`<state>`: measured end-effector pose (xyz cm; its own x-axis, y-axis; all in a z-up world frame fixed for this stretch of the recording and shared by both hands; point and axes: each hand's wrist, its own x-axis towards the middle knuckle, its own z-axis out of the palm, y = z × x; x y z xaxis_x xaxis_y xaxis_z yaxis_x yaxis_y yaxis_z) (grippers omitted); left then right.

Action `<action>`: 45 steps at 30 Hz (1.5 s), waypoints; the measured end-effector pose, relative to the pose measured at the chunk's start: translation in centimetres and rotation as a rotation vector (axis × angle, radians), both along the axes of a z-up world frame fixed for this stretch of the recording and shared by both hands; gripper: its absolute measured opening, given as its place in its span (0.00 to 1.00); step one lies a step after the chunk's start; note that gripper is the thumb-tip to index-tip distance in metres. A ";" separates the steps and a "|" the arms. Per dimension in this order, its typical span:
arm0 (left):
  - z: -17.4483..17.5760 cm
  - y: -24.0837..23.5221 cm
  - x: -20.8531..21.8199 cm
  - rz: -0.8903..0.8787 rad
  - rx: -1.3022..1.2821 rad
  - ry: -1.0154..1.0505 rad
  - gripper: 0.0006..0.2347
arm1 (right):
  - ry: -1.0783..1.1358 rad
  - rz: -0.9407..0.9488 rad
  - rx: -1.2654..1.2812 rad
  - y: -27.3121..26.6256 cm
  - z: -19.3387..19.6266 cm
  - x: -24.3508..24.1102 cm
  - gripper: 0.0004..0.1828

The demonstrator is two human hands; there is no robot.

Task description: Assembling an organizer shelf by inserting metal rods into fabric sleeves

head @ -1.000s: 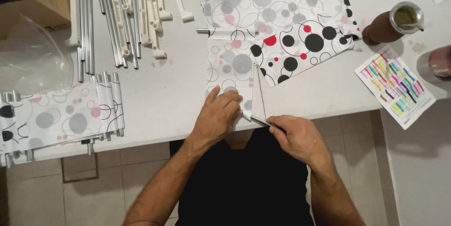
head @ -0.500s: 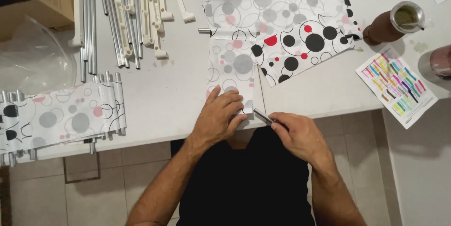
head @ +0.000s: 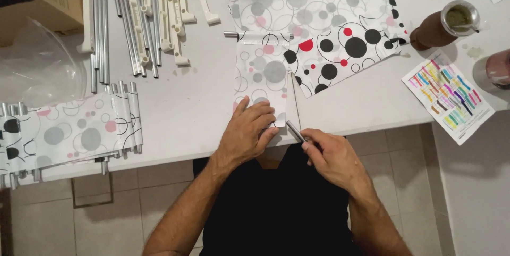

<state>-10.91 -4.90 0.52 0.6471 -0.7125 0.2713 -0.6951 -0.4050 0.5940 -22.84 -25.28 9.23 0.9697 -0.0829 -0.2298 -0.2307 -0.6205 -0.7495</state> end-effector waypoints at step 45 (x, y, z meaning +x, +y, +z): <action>0.5 -0.1 1.7 -0.112 0.104 -0.438 0.10 | -0.203 0.156 -0.309 -1.0 -0.4 3.9 0.11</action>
